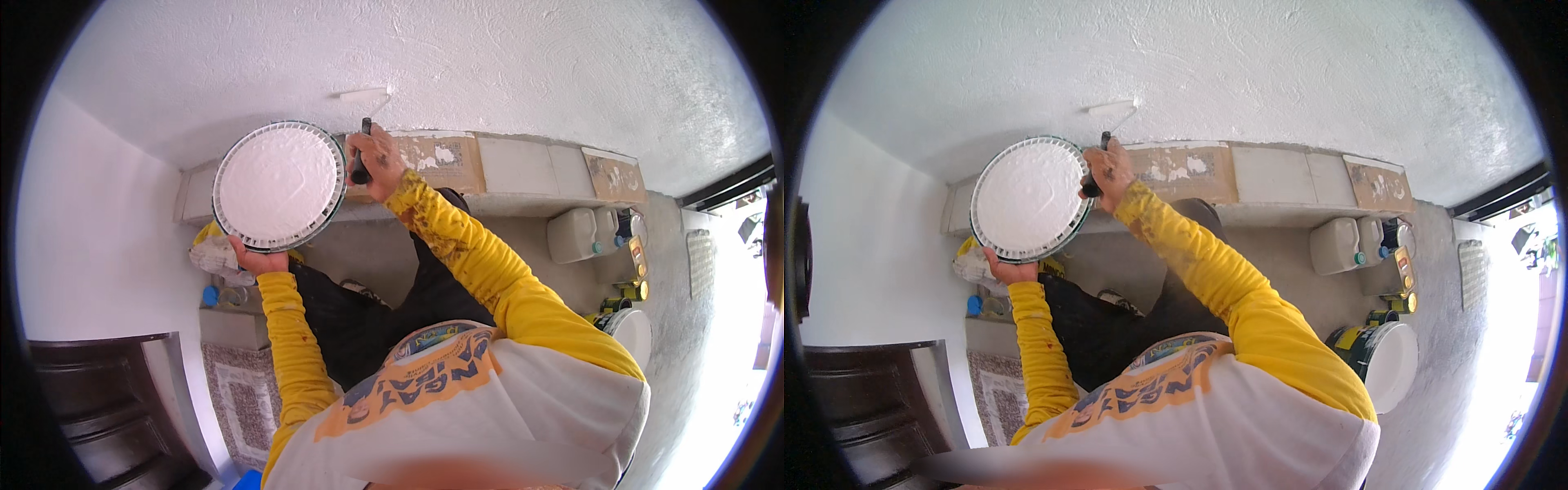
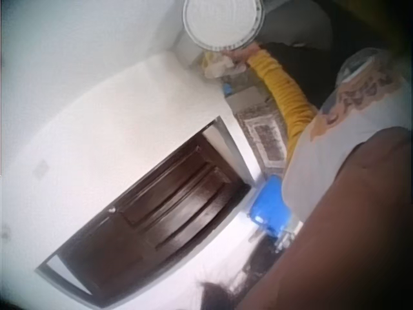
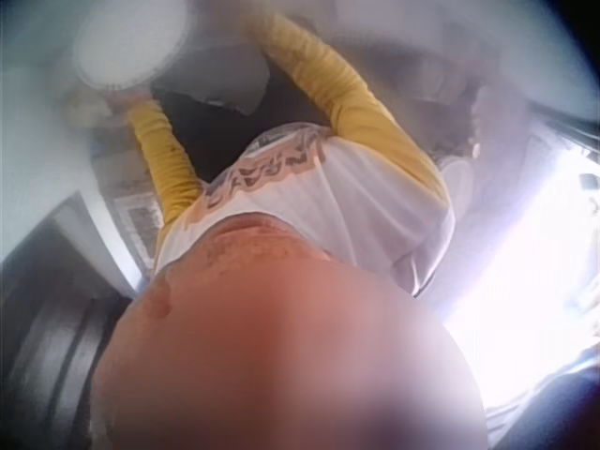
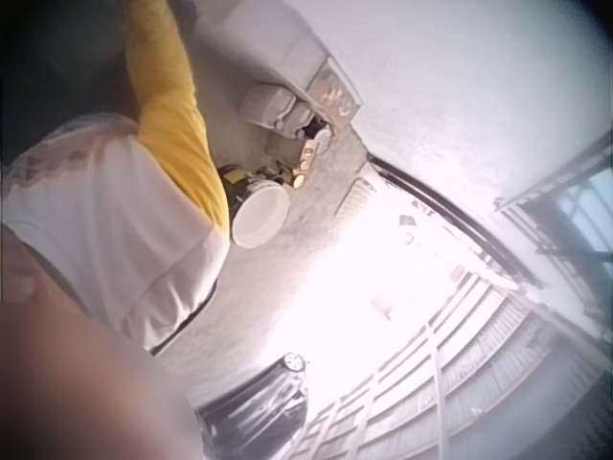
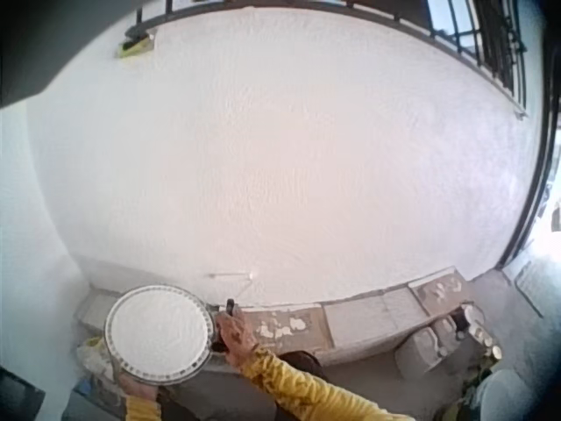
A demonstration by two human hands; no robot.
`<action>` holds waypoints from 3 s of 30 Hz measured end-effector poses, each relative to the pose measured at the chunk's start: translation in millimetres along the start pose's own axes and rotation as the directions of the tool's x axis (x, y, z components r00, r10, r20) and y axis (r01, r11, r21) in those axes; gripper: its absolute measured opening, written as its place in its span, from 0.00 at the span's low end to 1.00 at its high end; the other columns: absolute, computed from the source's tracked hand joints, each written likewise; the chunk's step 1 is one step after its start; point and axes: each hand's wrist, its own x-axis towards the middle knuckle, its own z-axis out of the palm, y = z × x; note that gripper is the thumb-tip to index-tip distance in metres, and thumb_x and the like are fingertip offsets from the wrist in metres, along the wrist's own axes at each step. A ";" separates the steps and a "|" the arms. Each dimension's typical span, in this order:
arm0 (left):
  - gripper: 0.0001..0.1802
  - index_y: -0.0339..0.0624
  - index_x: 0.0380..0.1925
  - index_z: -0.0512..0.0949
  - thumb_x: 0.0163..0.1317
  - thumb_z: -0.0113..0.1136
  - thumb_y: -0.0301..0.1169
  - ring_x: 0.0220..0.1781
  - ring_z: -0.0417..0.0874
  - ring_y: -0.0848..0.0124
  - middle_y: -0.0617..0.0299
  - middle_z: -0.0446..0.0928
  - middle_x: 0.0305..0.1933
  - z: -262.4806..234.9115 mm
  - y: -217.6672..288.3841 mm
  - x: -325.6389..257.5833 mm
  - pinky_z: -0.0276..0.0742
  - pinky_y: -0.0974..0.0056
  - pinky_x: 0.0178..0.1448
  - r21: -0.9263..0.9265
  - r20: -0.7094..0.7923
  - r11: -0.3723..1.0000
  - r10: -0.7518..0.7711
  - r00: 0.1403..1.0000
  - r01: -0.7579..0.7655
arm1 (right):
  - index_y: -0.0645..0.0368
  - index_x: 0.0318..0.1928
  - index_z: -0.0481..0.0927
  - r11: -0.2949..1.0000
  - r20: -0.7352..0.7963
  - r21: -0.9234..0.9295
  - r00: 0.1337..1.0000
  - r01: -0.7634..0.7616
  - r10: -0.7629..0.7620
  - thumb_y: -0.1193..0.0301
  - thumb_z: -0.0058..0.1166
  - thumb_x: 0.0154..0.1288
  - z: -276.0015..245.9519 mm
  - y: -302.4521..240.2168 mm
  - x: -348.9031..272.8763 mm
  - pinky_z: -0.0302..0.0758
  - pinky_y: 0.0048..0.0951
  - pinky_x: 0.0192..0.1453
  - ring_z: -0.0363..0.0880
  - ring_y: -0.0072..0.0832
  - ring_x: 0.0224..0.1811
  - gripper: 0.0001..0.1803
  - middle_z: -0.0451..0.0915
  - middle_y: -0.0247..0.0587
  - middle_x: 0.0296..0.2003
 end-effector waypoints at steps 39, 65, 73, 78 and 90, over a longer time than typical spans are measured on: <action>0.33 0.43 0.68 0.66 0.71 0.49 0.52 0.69 0.71 0.56 0.57 0.69 0.70 -4.1 5.1 -1.5 0.66 0.49 0.72 -0.216 0.098 0.976 -0.007 0.995 0.028 | 0.57 0.67 0.63 0.825 -0.251 0.552 0.920 -0.120 0.301 0.65 0.54 0.70 -169.0 -70.1 283.6 0.81 0.26 0.17 0.79 0.21 0.22 0.29 0.77 0.41 0.34; 0.34 0.41 0.70 0.63 0.71 0.48 0.51 0.72 0.66 0.54 0.55 0.65 0.73 1.1 6.9 -3.9 0.61 0.47 0.74 -0.234 0.072 0.971 -0.038 0.997 0.054 | 0.52 0.76 0.51 0.412 0.014 0.591 0.520 -0.693 0.854 0.68 0.46 0.74 -17.9 18.5 -28.9 0.64 0.25 0.11 0.63 0.19 0.12 0.34 0.66 0.28 0.19; 0.33 0.42 0.67 0.66 0.71 0.49 0.51 0.68 0.72 0.56 0.57 0.69 0.70 2.8 9.8 -4.6 0.66 0.51 0.72 -0.250 0.145 0.967 -0.010 0.989 0.046 | 0.53 0.51 0.67 0.133 0.136 0.545 0.245 -0.828 0.960 0.62 0.48 0.73 11.2 -2.5 -98.9 0.69 0.28 0.12 0.68 0.22 0.12 0.12 0.68 0.32 0.21; 0.33 0.43 0.68 0.65 0.72 0.48 0.52 0.69 0.70 0.56 0.57 0.68 0.71 -0.1 9.3 -8.0 0.66 0.50 0.72 -0.246 0.224 0.965 -0.032 0.974 0.088 | 0.56 0.47 0.69 0.091 0.266 0.591 0.300 -0.801 0.916 0.62 0.49 0.73 -13.1 -26.3 -83.6 0.71 0.28 0.15 0.69 0.21 0.15 0.12 0.68 0.32 0.23; 0.32 0.45 0.69 0.64 0.72 0.50 0.52 0.69 0.70 0.56 0.57 0.67 0.71 -3.3 6.0 -9.3 0.65 0.49 0.73 -0.140 0.155 0.984 -0.090 0.984 0.112 | 0.61 0.54 0.72 0.371 0.674 0.225 0.418 -0.901 0.609 0.61 0.46 0.75 -28.3 -118.7 -75.5 0.70 0.26 0.17 0.70 0.19 0.18 0.18 0.70 0.31 0.21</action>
